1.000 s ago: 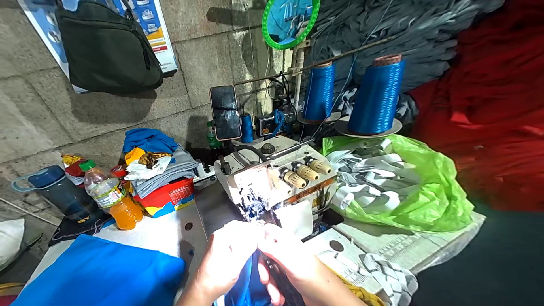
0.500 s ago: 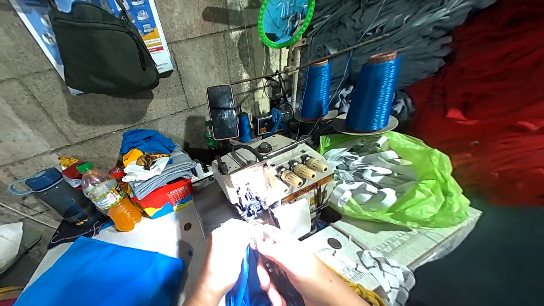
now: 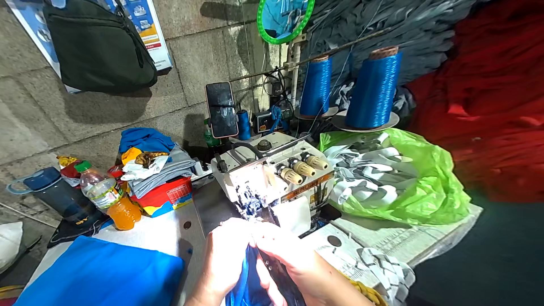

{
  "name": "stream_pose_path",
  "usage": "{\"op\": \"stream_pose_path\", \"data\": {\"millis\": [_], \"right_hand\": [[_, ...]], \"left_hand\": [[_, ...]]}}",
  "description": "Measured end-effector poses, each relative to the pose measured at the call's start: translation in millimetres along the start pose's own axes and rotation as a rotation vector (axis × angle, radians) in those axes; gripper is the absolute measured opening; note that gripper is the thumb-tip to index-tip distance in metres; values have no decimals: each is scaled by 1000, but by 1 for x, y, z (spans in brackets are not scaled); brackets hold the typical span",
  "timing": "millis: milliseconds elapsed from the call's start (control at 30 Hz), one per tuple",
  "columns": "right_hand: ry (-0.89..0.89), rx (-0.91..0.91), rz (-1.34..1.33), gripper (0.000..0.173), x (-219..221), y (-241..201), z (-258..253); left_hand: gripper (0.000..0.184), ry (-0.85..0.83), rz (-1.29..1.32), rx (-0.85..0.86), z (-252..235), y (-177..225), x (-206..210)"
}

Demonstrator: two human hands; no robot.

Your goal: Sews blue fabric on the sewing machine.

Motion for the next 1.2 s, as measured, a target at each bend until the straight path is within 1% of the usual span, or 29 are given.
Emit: {"op": "stream_pose_path", "data": {"millis": [100, 200, 300, 400, 467, 533, 633, 700, 800, 867, 933, 967, 1033, 1100, 1133, 1200], "right_hand": [[43, -38, 12, 15, 0, 0, 0], [45, -72, 79, 16, 0, -1, 0], [-33, -203, 121, 14, -2, 0, -1], [-82, -269, 52, 13, -3, 3, -4], [-74, -262, 0, 14, -3, 5, -5], [-27, -206, -39, 14, -2, 5, -7], [32, -126, -88, 22, 1, 5, -8], [15, -88, -124, 27, 4, 3, -6], [-49, -104, -187, 27, 6, 5, -5], [-111, -156, -257, 26, 6, 8, -5], [-209, -239, -313, 19, 12, -1, 1], [-274, -305, -309, 17, 18, -13, 8], [-347, -464, -283, 20, 25, -43, 23], [-307, -616, -303, 25, 16, -71, 31], [-263, -676, -304, 25, 8, -80, 34], [-122, -733, -220, 15, -6, -81, 38]], "left_hand": [[19, 10, -65, 0, 0, -1, 1], [18, 21, -64, 1, 1, -1, 1], [17, 38, -21, 36, 1, 1, 1], [18, 40, -12, 45, 2, 2, 2], [17, 65, -14, 78, 3, 1, 1], [17, 103, -33, 102, 3, 1, 1], [18, 134, -81, 61, 4, -1, 2], [18, 141, -79, 53, 4, -1, 2], [17, 144, -84, 79, 5, 2, 1], [17, 161, -107, 84, 6, 3, 2], [18, 182, -218, 69, 5, 5, 2], [18, 202, -278, 76, 5, 6, 3], [17, 190, -252, 41, 6, 4, 4], [16, 165, -204, 30, 4, 1, 4], [16, 167, -214, 42, 3, 1, 4], [15, 173, -263, 38, 3, 3, 5]]}}
Point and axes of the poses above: each hand's wrist, its own z-axis away from the middle knuckle, its own x-axis out of the palm, y = z × x, the point moved 7 cm from there along -z, towards the middle knuckle, and after that the axes turned 11 degrees about -z, right-handed, at the moved point
